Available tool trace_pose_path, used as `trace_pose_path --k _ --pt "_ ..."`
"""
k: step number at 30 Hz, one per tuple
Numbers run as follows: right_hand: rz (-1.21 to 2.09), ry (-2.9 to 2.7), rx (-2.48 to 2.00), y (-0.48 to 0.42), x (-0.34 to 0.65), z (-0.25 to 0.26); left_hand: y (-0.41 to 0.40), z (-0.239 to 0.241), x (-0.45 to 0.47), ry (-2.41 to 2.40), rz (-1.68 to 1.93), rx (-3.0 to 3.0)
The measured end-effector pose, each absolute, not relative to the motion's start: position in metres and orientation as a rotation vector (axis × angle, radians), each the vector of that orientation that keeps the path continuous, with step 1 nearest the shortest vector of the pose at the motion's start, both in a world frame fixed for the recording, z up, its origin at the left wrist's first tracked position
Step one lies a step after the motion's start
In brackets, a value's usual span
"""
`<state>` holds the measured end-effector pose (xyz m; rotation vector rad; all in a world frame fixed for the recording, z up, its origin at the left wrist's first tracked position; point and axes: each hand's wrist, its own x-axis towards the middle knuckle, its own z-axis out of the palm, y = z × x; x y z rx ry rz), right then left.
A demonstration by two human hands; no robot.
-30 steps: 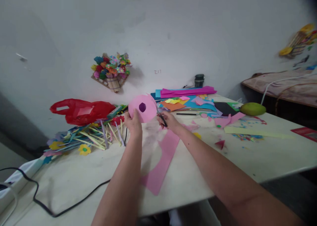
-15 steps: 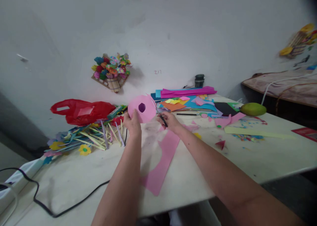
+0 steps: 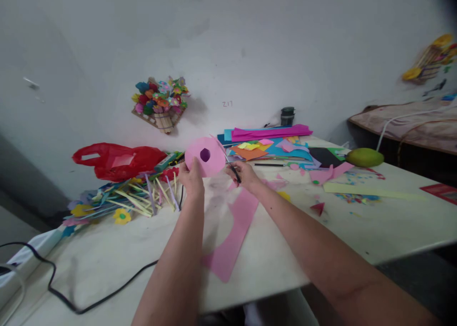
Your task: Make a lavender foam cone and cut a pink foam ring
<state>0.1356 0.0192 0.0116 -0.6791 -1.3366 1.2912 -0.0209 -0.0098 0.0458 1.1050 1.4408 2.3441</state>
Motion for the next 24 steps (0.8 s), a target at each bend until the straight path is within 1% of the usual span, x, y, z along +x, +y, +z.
trace_pose_path --k 10,24 --pt "1.365 -1.384 -0.620 -0.001 0.142 0.027 -0.006 0.045 -0.024 1.393 2.347 1.098" --pt "1.270 -1.407 -0.617 0.006 0.145 0.021 -0.005 0.042 -0.024 1.372 2.318 1.164"
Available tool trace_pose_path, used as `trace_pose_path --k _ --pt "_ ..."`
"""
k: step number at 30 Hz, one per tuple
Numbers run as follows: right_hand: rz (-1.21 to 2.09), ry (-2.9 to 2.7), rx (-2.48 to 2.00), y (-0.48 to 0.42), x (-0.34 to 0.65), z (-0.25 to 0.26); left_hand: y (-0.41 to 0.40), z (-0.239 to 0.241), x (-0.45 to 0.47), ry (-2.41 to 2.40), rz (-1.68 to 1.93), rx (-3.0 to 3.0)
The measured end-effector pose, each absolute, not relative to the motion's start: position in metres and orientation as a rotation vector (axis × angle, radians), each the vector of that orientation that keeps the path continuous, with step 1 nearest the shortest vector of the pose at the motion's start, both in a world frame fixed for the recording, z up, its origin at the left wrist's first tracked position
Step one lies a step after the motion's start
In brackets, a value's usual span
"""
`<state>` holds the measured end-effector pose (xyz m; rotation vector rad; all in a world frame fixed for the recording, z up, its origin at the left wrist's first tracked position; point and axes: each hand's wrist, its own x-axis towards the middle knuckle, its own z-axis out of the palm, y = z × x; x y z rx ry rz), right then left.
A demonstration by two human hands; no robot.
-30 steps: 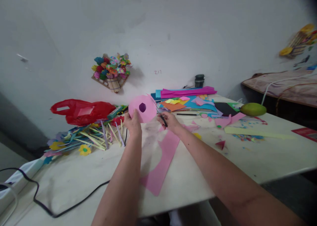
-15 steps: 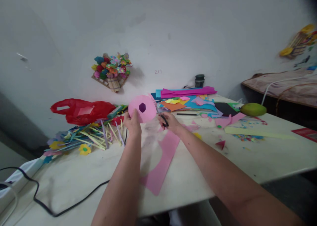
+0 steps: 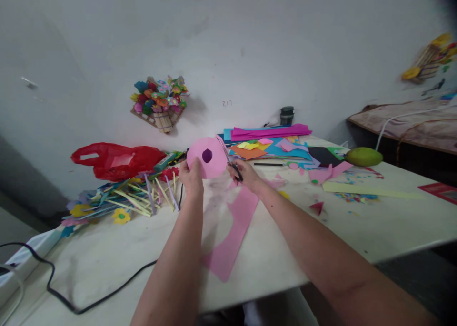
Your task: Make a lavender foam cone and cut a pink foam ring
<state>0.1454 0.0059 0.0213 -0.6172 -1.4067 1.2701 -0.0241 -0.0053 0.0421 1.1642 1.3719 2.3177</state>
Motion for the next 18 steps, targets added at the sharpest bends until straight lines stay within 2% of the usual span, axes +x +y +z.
trace_pose_path --k 18 --pt "1.273 -1.379 -0.641 0.0105 0.1427 0.0186 -0.0053 0.0423 -0.0255 1.428 2.310 1.161"
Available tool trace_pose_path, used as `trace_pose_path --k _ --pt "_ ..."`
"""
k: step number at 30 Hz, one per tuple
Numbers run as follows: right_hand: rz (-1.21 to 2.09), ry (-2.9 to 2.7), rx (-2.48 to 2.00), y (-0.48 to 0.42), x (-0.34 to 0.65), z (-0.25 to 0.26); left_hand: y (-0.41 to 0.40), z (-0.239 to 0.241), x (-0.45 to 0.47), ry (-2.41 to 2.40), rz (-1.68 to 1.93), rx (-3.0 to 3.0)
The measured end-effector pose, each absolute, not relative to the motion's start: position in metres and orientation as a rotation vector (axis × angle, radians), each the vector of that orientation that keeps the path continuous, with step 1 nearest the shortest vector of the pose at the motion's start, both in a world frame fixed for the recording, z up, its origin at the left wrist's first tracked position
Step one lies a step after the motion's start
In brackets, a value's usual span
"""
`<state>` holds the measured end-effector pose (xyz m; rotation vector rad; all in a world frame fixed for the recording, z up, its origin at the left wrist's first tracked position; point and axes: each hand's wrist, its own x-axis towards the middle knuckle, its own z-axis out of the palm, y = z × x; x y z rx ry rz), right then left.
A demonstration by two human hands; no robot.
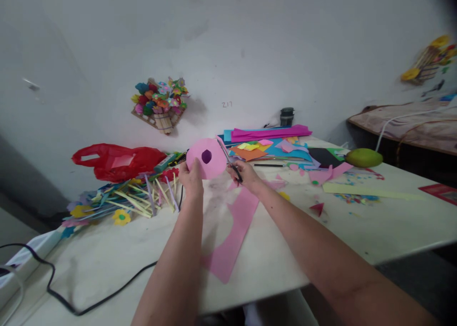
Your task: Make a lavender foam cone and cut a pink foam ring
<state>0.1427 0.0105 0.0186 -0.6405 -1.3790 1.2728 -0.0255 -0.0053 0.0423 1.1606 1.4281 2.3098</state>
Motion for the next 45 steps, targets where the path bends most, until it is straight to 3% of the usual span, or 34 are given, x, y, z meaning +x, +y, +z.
trace_pose_path --k 45 --pt "1.292 -1.394 -0.742 -0.006 0.146 0.033 -0.005 0.039 -0.025 1.430 2.245 1.259"
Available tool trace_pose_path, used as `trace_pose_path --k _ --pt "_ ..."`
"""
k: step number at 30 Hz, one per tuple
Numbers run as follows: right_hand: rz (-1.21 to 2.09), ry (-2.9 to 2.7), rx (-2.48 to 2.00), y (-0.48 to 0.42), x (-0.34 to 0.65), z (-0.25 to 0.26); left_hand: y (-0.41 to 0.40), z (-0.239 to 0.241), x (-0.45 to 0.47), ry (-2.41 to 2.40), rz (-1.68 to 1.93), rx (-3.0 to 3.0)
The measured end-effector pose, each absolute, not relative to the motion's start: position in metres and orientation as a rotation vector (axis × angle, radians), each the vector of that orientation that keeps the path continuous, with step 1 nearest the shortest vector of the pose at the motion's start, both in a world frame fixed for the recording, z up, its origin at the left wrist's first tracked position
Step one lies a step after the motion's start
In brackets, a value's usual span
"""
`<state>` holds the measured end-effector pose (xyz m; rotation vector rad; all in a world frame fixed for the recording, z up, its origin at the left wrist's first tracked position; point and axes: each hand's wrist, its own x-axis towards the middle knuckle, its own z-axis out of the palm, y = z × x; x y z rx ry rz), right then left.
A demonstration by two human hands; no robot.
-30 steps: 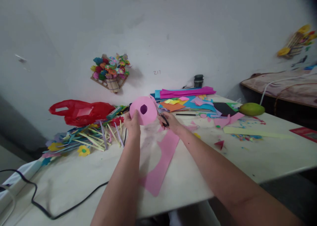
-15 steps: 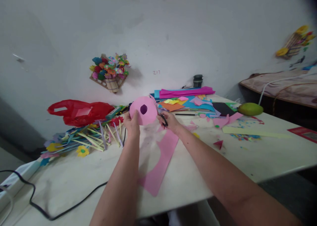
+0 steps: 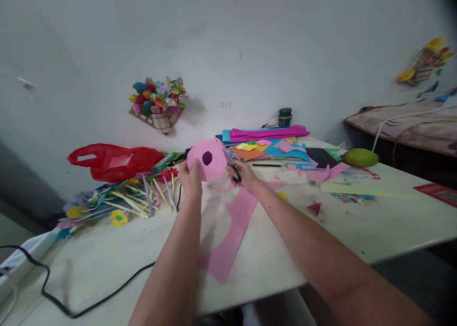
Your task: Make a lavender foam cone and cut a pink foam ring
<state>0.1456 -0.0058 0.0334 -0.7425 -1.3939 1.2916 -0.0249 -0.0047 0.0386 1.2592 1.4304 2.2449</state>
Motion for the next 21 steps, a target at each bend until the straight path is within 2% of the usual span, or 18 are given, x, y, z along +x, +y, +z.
trace_pose_path --k 21 --pt "1.287 -1.340 -0.703 0.000 0.144 0.028 -0.003 0.039 -0.028 1.437 2.255 1.224"
